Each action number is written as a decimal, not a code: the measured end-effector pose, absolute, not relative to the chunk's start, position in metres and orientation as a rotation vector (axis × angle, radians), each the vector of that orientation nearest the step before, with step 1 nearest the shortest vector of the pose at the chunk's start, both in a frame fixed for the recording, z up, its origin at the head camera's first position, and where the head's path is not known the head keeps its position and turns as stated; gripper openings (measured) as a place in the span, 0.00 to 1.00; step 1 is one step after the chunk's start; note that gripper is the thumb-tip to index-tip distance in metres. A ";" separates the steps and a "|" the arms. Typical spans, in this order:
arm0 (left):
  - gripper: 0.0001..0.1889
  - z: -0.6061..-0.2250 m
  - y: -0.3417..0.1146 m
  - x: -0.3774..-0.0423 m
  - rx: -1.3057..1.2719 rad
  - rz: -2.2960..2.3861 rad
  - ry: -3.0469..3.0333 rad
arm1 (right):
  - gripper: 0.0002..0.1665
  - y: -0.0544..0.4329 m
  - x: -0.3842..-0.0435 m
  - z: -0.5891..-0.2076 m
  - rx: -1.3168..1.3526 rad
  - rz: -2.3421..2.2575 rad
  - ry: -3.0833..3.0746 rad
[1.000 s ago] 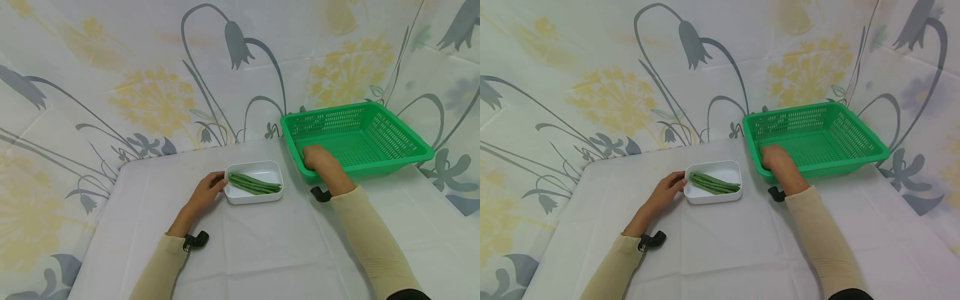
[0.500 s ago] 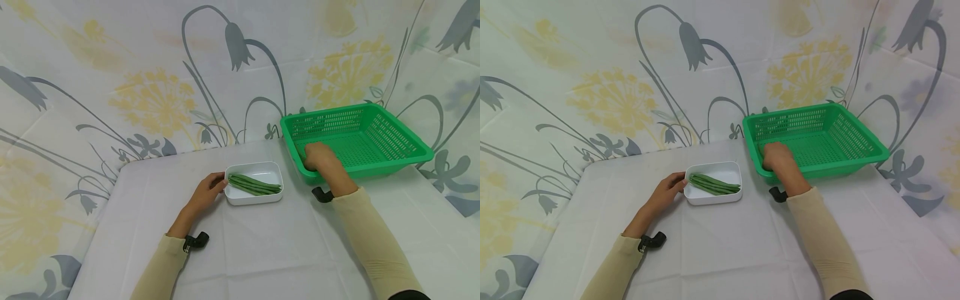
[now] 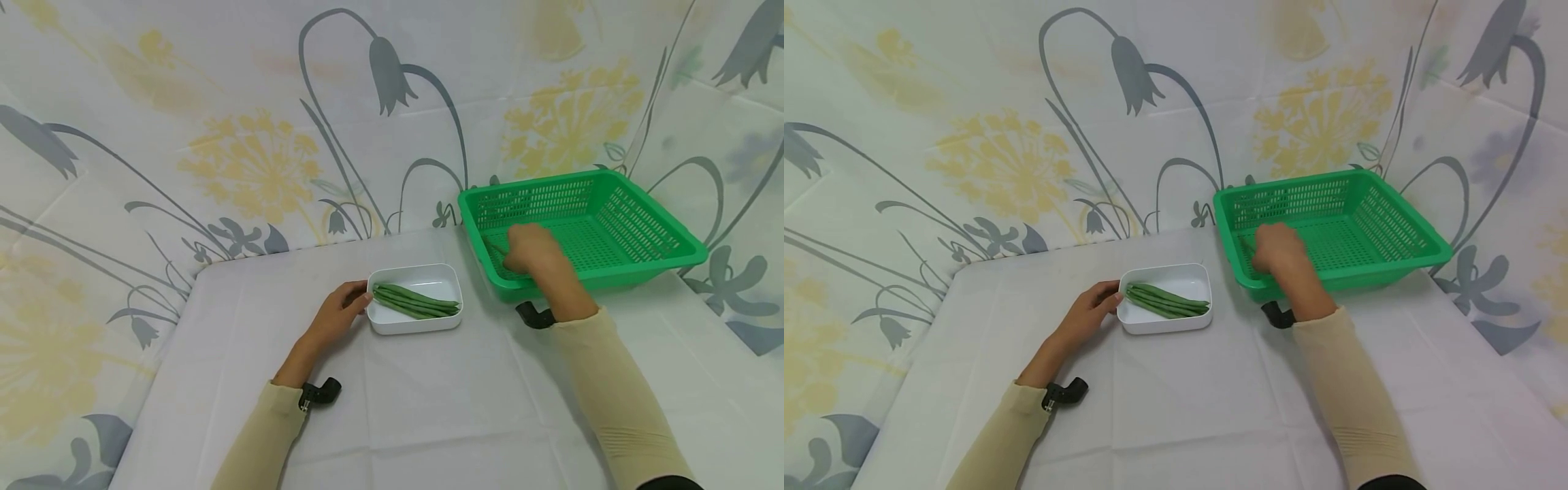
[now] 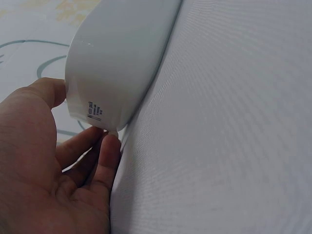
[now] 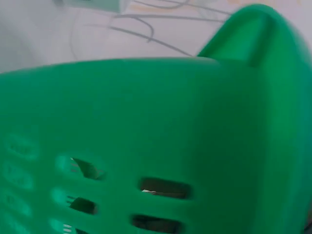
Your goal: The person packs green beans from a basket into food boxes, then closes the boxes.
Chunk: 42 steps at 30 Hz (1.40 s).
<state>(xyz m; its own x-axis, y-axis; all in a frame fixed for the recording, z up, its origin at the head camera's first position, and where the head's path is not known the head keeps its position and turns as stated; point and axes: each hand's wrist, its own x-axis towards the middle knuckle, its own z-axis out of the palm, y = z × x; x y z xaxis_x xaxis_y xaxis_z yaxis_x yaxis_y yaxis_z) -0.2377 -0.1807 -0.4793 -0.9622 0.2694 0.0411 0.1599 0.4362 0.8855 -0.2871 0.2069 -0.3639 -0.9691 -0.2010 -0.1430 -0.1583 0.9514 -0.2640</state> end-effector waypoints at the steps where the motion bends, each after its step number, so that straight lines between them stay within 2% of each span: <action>1: 0.27 -0.480 -0.181 -0.238 0.387 1.573 2.569 | 0.04 0.208 -0.286 -0.362 -0.277 -0.379 2.939; 6: 0.27 -0.481 -0.181 -0.239 0.387 1.580 2.565 | 0.06 0.209 -0.279 -0.351 -0.273 -0.415 2.948; 14: 0.27 -0.479 -0.182 -0.238 0.395 1.537 2.588 | 0.20 0.215 -0.261 -0.331 -0.268 -0.555 2.944; 19: 0.27 -0.480 -0.182 -0.239 0.389 1.530 2.585 | 0.25 0.214 -0.248 -0.320 -0.305 -0.632 2.943; 22: 0.27 -0.480 -0.182 -0.239 0.388 1.529 2.585 | 0.23 0.211 -0.243 -0.316 -0.371 -0.651 2.958; 26: 0.27 -0.480 -0.181 -0.239 0.392 1.534 2.581 | 0.06 0.206 -0.236 -0.312 -0.472 -0.657 2.983; 27: 0.27 -0.480 -0.181 -0.239 0.394 1.538 2.580 | 0.05 0.205 -0.235 -0.312 -0.485 -0.664 2.980; 30: 0.27 -0.480 -0.181 -0.239 0.398 1.550 2.574 | 0.13 0.201 -0.230 -0.311 -0.520 -0.681 2.965; 42: 0.27 -0.480 -0.183 -0.239 0.392 1.549 2.570 | 0.08 0.172 -0.223 -0.318 -0.646 -0.722 2.958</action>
